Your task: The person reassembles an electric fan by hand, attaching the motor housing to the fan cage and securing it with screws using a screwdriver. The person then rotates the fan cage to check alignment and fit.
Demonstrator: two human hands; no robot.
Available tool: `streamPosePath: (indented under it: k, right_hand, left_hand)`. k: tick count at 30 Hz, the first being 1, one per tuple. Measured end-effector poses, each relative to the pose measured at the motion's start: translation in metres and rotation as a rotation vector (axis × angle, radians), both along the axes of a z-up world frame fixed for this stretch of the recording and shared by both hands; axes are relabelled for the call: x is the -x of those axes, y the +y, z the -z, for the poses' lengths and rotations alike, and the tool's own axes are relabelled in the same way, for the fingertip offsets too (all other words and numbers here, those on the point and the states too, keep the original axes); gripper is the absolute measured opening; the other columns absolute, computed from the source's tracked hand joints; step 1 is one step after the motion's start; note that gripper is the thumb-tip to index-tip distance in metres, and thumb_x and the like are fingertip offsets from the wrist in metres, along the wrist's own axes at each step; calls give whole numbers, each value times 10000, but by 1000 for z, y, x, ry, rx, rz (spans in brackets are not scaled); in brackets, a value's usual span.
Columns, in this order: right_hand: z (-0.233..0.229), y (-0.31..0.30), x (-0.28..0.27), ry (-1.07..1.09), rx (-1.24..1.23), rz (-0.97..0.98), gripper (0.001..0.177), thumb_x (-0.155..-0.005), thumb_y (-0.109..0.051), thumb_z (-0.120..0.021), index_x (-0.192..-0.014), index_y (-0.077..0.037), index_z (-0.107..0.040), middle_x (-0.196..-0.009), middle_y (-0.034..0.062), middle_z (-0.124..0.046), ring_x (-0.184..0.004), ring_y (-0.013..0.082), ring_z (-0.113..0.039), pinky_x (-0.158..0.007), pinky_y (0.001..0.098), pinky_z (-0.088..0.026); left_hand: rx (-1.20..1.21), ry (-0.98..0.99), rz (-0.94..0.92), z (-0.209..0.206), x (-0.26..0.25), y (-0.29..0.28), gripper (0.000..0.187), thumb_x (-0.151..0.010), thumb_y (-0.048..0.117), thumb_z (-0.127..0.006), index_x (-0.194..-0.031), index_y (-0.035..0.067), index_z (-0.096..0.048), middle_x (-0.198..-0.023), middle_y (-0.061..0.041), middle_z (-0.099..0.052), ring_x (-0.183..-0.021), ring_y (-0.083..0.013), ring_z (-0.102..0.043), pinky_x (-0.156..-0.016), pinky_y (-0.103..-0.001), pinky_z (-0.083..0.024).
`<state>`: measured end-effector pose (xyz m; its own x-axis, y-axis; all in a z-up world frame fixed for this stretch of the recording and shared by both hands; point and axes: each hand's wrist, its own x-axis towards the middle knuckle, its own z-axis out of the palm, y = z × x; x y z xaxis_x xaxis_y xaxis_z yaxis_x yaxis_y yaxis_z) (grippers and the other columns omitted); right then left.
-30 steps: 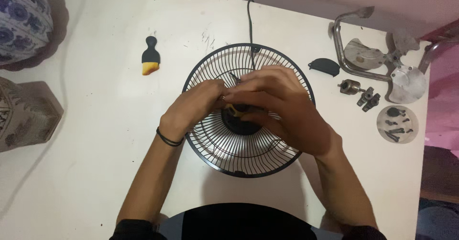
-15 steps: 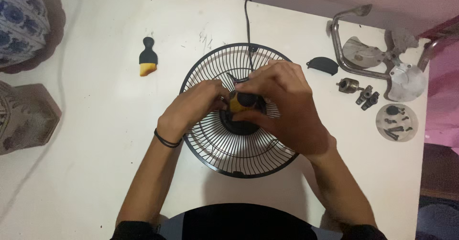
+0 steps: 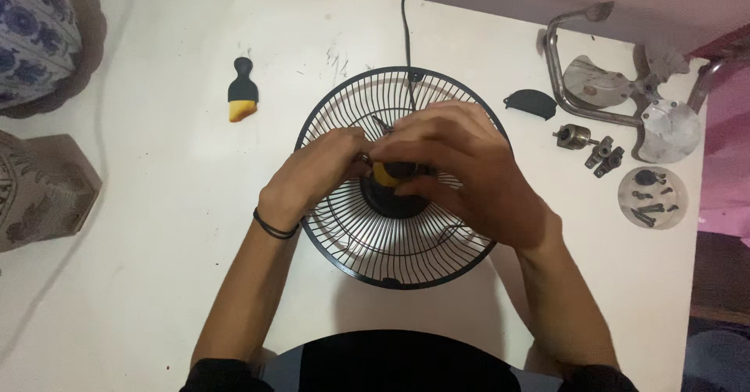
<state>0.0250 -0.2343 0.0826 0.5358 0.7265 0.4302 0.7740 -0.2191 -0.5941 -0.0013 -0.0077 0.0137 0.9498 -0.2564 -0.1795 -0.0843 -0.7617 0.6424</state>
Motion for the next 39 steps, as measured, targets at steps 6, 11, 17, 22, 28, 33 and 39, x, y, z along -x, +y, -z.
streamPosePath:
  k: [6, 11, 17, 22, 28, 33, 39]
  right_hand:
    - [6, 2, 5, -34, 0, 58, 485, -713, -316, -929, -1136, -199, -723, -1024, -41, -669, -1073, 175, -649, -1114, 458, -475]
    - [11, 2, 6, 29, -92, 120, 465, -751, -315, -948, -1103, -156, -689, -1076, -18, -670, -1122, 211, -632, -1059, 415, -511]
    - [16, 11, 13, -21, -125, 130, 499, -771, -314, -944, -1110, -130, -627, -1081, 15, -661, -1086, 220, -642, -1021, 440, -508]
    - [9, 5, 11, 9, -218, 116, 440, -836, -223, -919, -1142, -115, -623, -1134, 33, -676, -1136, 210, -674, -1061, 402, -561]
    - [-10, -29, -5, 121, -490, 177, 373, -876, -170, -799, -1153, -32, -591, -1095, 76, -626, -1026, 233, -740, -924, 391, -665]
    - [-26, -75, 1, 178, -625, 155, 392, -1080, -281, -739, -1320, -58, -524, -1198, 38, -576, -1103, 221, -724, -999, 384, -669]
    - [-31, -118, 7, 200, -482, 238, 380, -1136, -325, -623, -1328, -24, -493, -1186, 55, -575, -1101, 219, -723, -953, 369, -641]
  left_hand:
    - [47, -19, 35, -3, -2, 2, 195, -855, 131, -739, -1047, 103, -746, -985, -39, -712, -1000, -241, -669, -844, -377, -544]
    - [1, 68, -16, -2, 0, 0, 171, -830, 144, -740, -996, 103, -743, -962, -31, -718, -979, -226, -683, -840, -373, -546]
    - [33, -71, 73, 1, -2, 3, 155, -834, 107, -740, -983, 66, -739, -939, -65, -708, -972, -263, -672, -832, -391, -543]
    - [90, -72, 60, 4, 1, 4, 111, -898, 100, -675, -988, 55, -724, -966, -77, -699, -952, -257, -682, -831, -380, -557]
    - [29, -136, 132, 0, -4, 5, 143, -858, 106, -687, -974, 54, -754, -1000, -92, -724, -988, -293, -677, -853, -410, -547]
    - [9, -102, 126, -16, -5, 1, 159, -905, 112, -661, -1002, 27, -754, -1003, -126, -736, -960, -305, -691, -851, -416, -549]
    - [-5, -148, 98, -42, -4, -15, 174, -926, 126, -651, -1018, 5, -738, -977, -143, -734, -931, -324, -694, -839, -430, -540]
